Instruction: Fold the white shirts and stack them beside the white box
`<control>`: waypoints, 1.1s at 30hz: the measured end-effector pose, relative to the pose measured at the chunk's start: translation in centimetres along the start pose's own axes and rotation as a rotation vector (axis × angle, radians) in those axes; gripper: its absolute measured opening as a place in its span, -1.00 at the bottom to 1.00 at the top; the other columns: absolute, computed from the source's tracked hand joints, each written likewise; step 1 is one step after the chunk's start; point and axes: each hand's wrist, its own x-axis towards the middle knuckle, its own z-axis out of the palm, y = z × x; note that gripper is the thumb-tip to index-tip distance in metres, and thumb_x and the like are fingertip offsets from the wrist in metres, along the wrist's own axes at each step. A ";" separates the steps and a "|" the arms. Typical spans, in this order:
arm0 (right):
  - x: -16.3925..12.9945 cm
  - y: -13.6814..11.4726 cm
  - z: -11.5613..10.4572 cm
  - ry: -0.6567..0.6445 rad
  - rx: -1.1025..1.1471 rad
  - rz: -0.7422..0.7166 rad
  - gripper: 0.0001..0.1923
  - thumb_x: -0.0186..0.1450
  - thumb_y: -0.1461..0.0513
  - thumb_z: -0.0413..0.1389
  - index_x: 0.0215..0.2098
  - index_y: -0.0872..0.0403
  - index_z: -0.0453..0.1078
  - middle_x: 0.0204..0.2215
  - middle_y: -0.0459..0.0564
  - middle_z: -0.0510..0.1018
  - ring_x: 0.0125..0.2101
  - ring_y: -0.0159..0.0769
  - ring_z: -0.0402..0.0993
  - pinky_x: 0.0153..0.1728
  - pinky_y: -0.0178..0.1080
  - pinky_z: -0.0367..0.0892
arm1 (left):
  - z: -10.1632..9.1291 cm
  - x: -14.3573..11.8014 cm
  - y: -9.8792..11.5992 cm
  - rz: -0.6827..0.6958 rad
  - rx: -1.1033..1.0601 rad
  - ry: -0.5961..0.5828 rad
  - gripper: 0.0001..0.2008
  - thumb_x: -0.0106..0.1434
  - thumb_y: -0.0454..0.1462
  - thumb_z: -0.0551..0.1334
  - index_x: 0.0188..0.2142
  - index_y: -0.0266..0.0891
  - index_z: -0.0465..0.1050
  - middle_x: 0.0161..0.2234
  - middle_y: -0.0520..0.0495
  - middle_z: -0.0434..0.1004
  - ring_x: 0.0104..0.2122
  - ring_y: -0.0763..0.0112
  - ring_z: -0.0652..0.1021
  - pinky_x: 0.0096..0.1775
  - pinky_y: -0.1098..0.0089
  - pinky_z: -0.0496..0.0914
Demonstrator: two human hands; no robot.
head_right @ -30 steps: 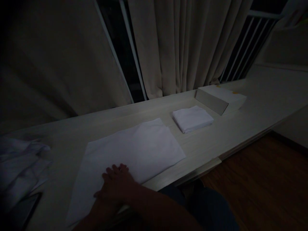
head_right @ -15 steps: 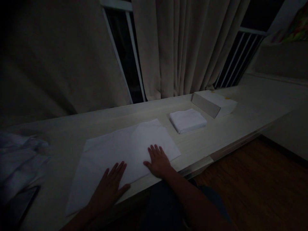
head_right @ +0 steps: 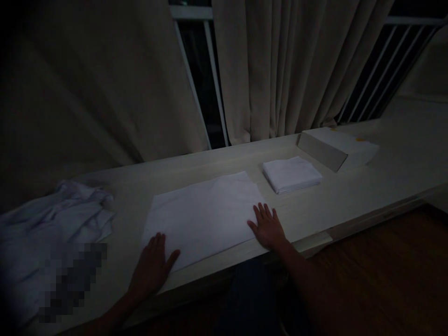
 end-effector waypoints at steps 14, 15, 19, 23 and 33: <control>0.0 -0.3 -0.2 0.019 -0.017 -0.003 -0.23 0.41 -0.18 -0.37 0.42 0.05 -0.10 0.40 0.05 -0.08 0.39 -0.07 -0.30 0.32 0.10 -0.37 | -0.9 7.1 0.4 -0.188 -0.033 -0.012 -0.06 0.24 0.21 -0.15 0.30 -0.56 0.01 0.34 -0.54 -0.03 0.32 -0.22 0.05 0.22 -0.09 0.02; 0.0 -0.3 -0.2 0.016 -0.021 -0.002 -0.24 0.41 -0.17 -0.37 0.42 0.04 -0.10 0.40 0.04 -0.08 0.39 -0.07 -0.30 0.32 0.10 -0.37 | -0.8 8.4 -0.4 -0.228 -0.036 -0.017 -0.05 0.23 0.21 -0.16 0.29 -0.59 0.03 0.32 -0.56 0.01 0.31 -0.25 0.09 0.21 -0.10 0.03; 0.0 -0.4 -0.3 0.017 -0.036 0.000 -0.24 0.41 -0.18 -0.37 0.42 0.02 -0.10 0.40 0.03 -0.09 0.39 -0.08 -0.30 0.32 0.10 -0.37 | -1.0 12.1 -3.1 -0.326 -0.041 -0.010 -0.08 0.24 0.18 -0.17 0.26 -0.61 0.08 0.29 -0.59 0.09 0.27 -0.28 0.16 0.18 -0.15 0.05; 0.1 -0.5 -0.5 0.021 -0.045 -0.001 -0.23 0.41 -0.17 -0.38 0.42 0.05 -0.08 0.40 0.06 -0.07 0.39 -0.08 -0.28 0.32 0.09 -0.36 | -1.7 11.6 -2.5 -0.336 0.014 0.089 -0.12 0.28 0.14 -0.20 0.29 -0.59 0.02 0.33 -0.58 -0.04 0.33 -0.28 -0.01 0.20 -0.25 -0.08; 0.1 -1.0 -1.0 -0.001 -0.098 -0.006 -0.24 0.43 -0.15 -0.36 0.42 0.10 -0.12 0.40 0.12 -0.13 0.39 -0.06 -0.30 0.31 0.12 -0.33 | -1.6 5.6 17.4 0.576 -0.248 -0.078 -0.32 0.35 0.09 -0.10 0.34 -0.19 0.06 0.40 -0.16 -0.08 0.38 0.08 -0.03 0.32 0.00 -0.13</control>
